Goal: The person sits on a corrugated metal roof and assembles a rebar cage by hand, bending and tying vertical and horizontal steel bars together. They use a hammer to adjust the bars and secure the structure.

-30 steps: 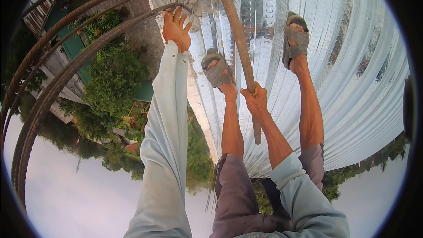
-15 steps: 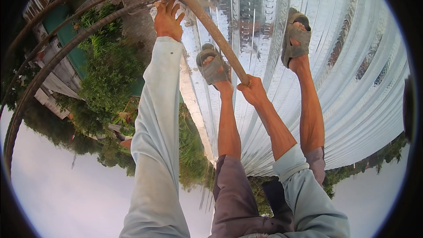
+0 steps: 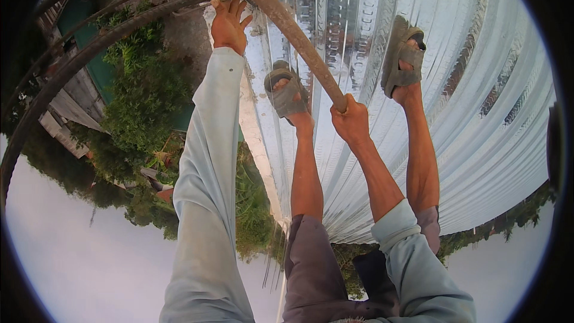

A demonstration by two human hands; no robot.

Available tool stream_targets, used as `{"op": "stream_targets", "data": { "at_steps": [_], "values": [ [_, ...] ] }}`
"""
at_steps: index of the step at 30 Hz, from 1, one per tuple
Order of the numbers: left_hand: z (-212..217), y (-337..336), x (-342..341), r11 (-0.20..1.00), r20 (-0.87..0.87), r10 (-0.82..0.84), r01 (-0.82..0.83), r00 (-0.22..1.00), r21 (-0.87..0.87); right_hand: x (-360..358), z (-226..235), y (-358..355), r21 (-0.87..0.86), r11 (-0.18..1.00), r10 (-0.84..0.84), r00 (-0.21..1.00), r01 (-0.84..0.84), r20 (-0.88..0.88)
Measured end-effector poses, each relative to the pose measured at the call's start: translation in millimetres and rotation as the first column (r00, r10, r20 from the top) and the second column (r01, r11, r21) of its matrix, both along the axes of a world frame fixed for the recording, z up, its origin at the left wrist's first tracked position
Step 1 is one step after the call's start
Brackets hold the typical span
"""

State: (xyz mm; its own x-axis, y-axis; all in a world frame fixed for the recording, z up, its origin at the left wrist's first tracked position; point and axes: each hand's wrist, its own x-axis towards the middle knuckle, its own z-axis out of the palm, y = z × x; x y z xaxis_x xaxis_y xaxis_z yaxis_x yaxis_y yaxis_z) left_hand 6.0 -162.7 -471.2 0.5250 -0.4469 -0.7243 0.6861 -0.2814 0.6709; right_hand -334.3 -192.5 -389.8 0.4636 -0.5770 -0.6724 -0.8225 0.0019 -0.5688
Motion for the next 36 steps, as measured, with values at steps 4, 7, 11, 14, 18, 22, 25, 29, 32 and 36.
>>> {"op": "stream_targets", "data": {
  "at_steps": [4,7,11,14,18,22,25,29,32,36],
  "values": [
    [-8,1,1,1.000,0.007,0.015,-0.015,1.000,-0.016,-17,3,-4,0.073,0.990,0.132,0.981,-0.123,-0.143],
    [-17,3,0,0.998,0.026,0.038,-0.036,0.999,-0.046,-11,5,-4,0.022,0.999,0.034,0.996,-0.032,-0.086],
    [-22,8,-5,0.994,0.052,0.056,-0.051,0.997,-0.092,-5,6,-1,-0.002,0.992,-0.127,0.986,0.128,0.105],
    [-26,0,-6,0.990,0.087,0.033,-0.021,0.996,-0.138,-11,-8,0,-0.025,0.998,-0.051,0.998,0.052,0.028],
    [-41,4,-1,0.981,0.088,0.094,-0.078,0.992,-0.175,-11,-25,-11,0.106,0.993,-0.016,0.961,0.047,-0.276],
    [-40,-2,-8,0.984,0.145,0.110,-0.087,0.983,-0.153,-24,-5,3,0.120,0.946,-0.265,0.933,0.300,-0.245],
    [-32,-1,-13,0.985,0.128,0.147,-0.134,0.981,-0.106,-28,11,7,0.110,0.940,-0.306,0.940,0.324,-0.154],
    [9,6,-4,0.972,0.111,0.056,-0.079,0.992,0.220,-11,24,11,0.059,0.973,-0.217,0.973,0.222,-0.082],
    [103,-2,-7,0.928,0.261,0.010,-0.106,0.965,0.358,6,51,6,0.077,0.989,-0.110,0.978,0.125,-0.180],
    [280,-27,-12,0.973,0.738,-0.004,-0.169,0.675,0.159,29,105,4,0.206,0.973,-0.031,0.950,0.099,-0.311]
  ]
}}
